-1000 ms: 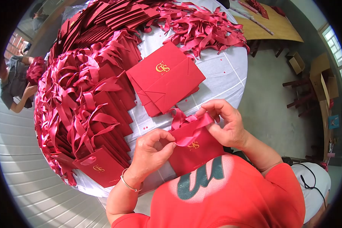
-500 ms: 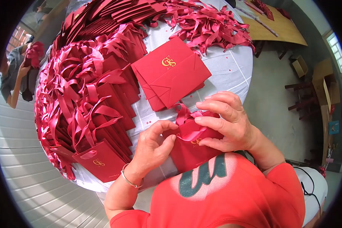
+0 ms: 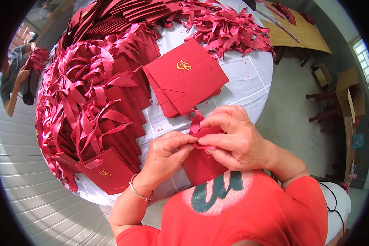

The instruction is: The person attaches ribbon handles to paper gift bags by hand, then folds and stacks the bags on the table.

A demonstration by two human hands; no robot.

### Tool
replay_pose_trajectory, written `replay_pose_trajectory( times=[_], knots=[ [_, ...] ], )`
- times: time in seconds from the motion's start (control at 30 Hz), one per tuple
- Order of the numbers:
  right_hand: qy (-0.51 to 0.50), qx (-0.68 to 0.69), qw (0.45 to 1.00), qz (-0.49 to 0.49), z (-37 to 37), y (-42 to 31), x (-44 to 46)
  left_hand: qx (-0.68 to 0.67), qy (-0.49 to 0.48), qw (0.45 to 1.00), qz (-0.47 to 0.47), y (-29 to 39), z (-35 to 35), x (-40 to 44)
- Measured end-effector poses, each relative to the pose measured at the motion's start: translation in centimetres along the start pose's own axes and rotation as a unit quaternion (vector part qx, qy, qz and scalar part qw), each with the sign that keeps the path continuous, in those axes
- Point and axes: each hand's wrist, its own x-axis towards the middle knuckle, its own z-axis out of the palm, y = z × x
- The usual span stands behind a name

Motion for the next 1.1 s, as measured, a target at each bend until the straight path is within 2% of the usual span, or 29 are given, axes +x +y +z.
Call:
replay_pose_trajectory(
  times=[0.03,0.07,0.13,0.2,0.27,0.3,0.4,0.63,0.7,0.73,0.83,1.0,1.07,1.1],
  knots=[
    [-0.027,-0.021,0.999,0.019,-0.5,-0.2,0.3,-0.002,-0.001,1.0,0.001,-0.1,0.0,0.0],
    [-0.018,-0.113,0.993,0.034,-1.1,-0.2,0.5,-0.005,0.004,1.0,-0.011,-0.1,0.0,0.0],
    [0.015,-0.169,0.982,0.082,-2.0,0.5,0.5,-0.01,0.009,1.0,-0.021,-0.1,0.1,0.0],
    [0.025,-0.197,0.976,0.085,-2.3,1.4,-0.2,-0.023,0.014,0.999,-0.024,0.0,0.1,-0.1],
    [0.036,-0.15,0.978,0.141,-1.8,2.0,-1.5,-0.029,0.014,0.999,-0.027,0.0,0.1,0.0],
    [0.038,-0.074,0.984,0.154,-1.6,2.0,-1.6,-0.032,0.012,0.999,-0.032,0.0,0.1,0.0],
    [0.054,-0.039,0.984,0.167,-0.8,1.4,-1.9,-0.031,0.014,0.999,-0.032,0.0,0.1,0.0],
    [0.067,0.018,0.989,0.134,-0.5,1.4,-2.5,-0.03,0.007,0.999,-0.023,-0.3,0.1,0.0],
    [0.037,0.162,0.972,0.168,-0.7,1.4,-2.6,-0.026,0.009,0.999,-0.043,0.0,0.1,0.0],
    [0.038,0.161,0.972,0.169,-1.0,1.3,-2.6,-0.026,0.008,0.999,-0.043,0.1,0.0,0.0],
    [-0.046,0.209,0.965,0.149,-1.6,1.0,-3.0,-0.044,0.014,0.995,-0.092,0.5,0.0,0.1],
    [-0.049,0.179,0.962,0.203,-1.5,-0.1,-3.4,-0.047,0.01,0.992,-0.114,0.5,-0.1,0.1],
    [-0.041,0.141,0.984,0.101,-1.3,0.8,-3.9,-0.063,0.009,0.993,-0.102,0.1,0.0,0.1],
    [-0.041,0.142,0.984,0.103,-1.4,1.1,-3.9,-0.079,0.009,0.993,-0.09,-0.1,0.0,0.1]
  ],
)
